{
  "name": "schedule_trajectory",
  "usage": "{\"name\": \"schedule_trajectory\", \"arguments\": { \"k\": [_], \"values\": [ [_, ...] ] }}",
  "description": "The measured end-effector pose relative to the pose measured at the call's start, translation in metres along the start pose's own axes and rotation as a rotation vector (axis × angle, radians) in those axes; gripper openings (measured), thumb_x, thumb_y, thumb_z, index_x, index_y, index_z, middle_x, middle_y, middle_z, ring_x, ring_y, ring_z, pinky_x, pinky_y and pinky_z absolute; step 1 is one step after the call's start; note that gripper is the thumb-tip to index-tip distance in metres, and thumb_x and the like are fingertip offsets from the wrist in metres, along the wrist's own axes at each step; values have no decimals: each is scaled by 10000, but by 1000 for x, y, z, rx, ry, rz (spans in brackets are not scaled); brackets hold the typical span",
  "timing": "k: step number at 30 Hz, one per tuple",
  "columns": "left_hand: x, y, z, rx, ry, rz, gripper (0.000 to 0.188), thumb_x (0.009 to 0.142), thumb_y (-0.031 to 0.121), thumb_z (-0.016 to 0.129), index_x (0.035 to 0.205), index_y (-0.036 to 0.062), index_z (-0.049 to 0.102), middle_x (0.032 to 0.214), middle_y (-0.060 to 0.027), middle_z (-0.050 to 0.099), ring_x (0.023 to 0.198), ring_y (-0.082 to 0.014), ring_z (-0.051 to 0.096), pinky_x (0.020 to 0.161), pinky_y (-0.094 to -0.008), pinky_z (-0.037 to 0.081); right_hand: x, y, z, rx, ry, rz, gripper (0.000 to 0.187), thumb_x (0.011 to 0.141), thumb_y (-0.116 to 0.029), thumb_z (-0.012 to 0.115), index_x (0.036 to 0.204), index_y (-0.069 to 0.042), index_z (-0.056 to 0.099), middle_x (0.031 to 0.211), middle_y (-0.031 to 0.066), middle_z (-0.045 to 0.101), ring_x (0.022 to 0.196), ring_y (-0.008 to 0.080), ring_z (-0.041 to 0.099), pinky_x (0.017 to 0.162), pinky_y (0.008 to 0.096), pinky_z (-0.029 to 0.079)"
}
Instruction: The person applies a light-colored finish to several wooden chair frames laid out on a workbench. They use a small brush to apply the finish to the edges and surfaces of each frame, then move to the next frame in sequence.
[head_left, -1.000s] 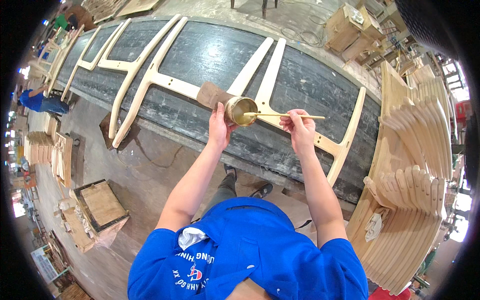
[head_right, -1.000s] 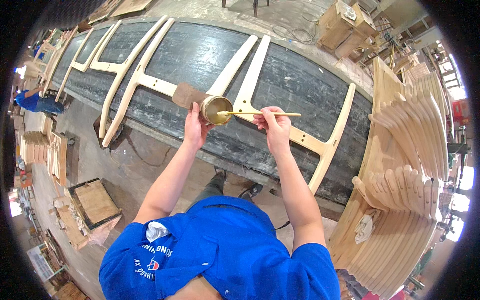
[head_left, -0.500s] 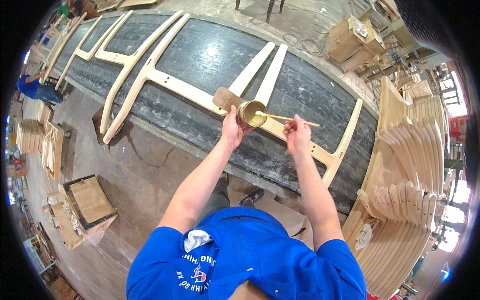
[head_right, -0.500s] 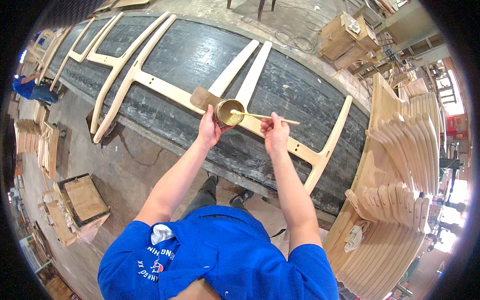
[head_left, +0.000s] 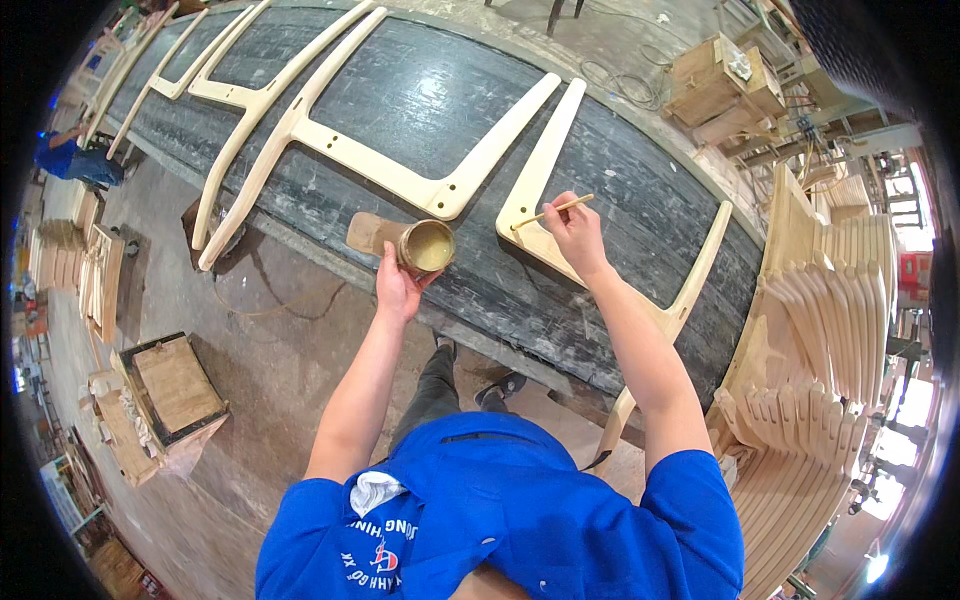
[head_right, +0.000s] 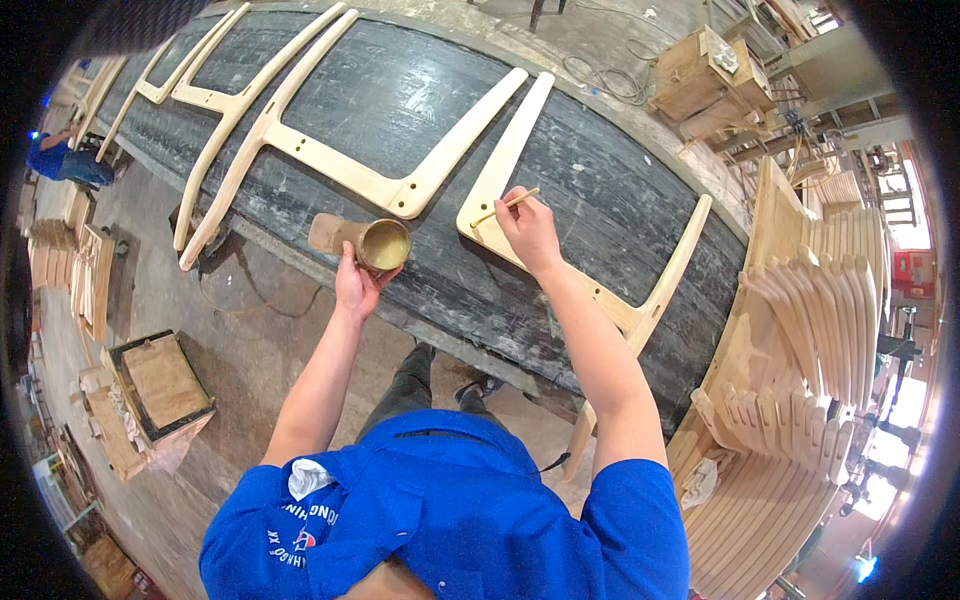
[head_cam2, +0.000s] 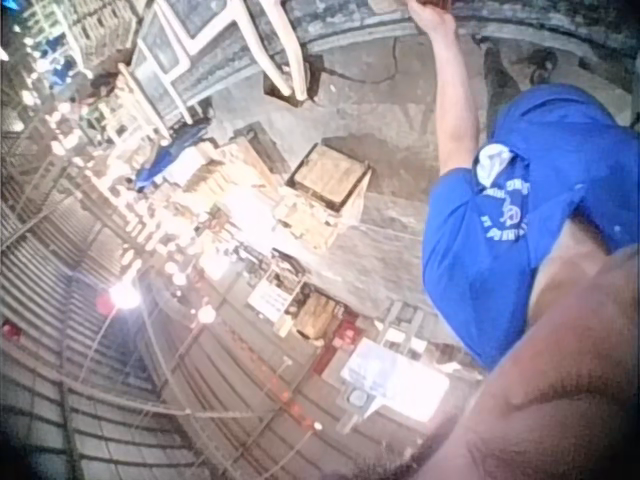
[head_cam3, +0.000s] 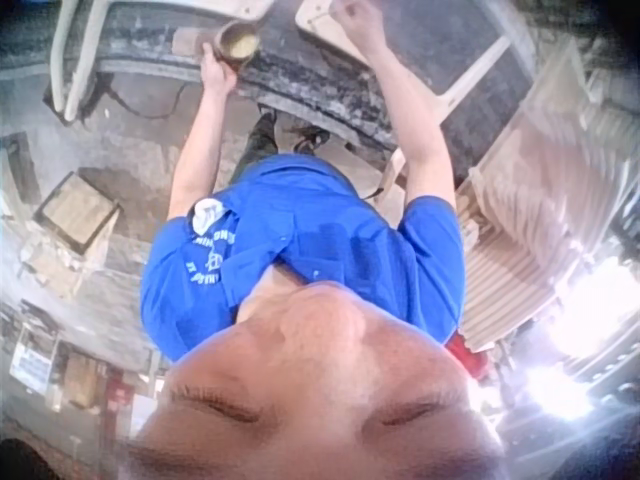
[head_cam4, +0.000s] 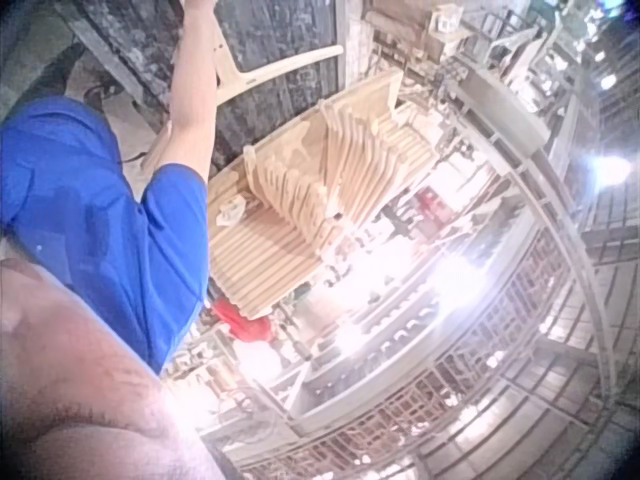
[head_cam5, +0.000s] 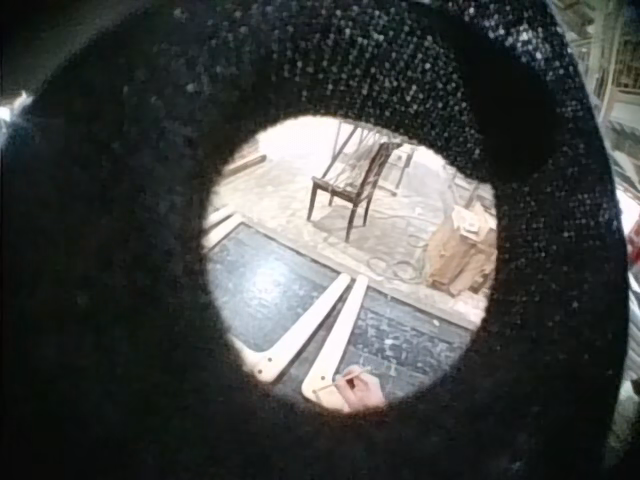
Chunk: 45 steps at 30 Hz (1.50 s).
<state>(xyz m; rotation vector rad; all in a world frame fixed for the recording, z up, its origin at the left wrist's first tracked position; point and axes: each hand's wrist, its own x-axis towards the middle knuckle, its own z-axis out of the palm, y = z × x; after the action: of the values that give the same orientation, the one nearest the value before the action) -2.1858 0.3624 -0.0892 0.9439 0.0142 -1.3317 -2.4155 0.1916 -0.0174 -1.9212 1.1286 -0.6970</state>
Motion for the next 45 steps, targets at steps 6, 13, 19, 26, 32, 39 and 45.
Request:
{"name": "schedule_trajectory", "arguments": {
  "k": [6,13,19,26,32,39,45],
  "values": [
    [-7,3,-2,5,48,32,558,973,492,244,1319,72,370,1292,-125,482,1160,-298,511,913,-476,477,6,11,13,19,-18,-5,173,864,-164,607,834,-10,534,662,120,567,592,182,550,569,305,443],
    [-1,4,-3,3,49,38,558,975,484,243,1315,61,370,1297,-129,479,1156,-300,516,917,-473,479,23,12,-5,23,51,8,175,862,-157,606,807,-7,534,637,85,580,590,142,566,572,283,454],
    [9,7,1,17,43,19,560,977,483,232,1317,59,367,1298,-129,481,1156,-298,516,923,-472,476,37,21,2,-2,76,-28,173,853,-153,617,796,-12,535,619,87,549,560,156,527,550,289,439],
    [17,19,1,34,22,1,548,978,474,243,1320,63,364,1295,-124,486,1155,-294,517,922,-472,475,42,22,3,-243,-144,-283,96,817,-127,638,802,-55,576,797,82,615,675,277,616,617,345,505],
    [20,22,9,95,18,20,543,980,468,242,1325,65,357,1296,-122,486,1164,-284,512,924,-462,473,50,8,-40,-270,-546,-438,93,758,6,592,837,-42,606,869,85,583,880,271,577,735,353,478],
    [29,5,13,105,-2,6,505,981,459,262,1306,85,361,1275,-102,498,1139,-271,531,895,-466,485,27,28,-36,170,-153,66,70,846,-68,585,887,-13,600,821,63,646,722,139,625,614,262,499],
    [42,-24,50,183,2,29,460,967,455,357,1284,121,351,1201,-75,522,1065,-230,564,832,-442,506,-12,66,-11,1013,355,685,168,883,-167,593,900,-3,562,761,82,635,632,149,624,561,243,498]
  ]
}}
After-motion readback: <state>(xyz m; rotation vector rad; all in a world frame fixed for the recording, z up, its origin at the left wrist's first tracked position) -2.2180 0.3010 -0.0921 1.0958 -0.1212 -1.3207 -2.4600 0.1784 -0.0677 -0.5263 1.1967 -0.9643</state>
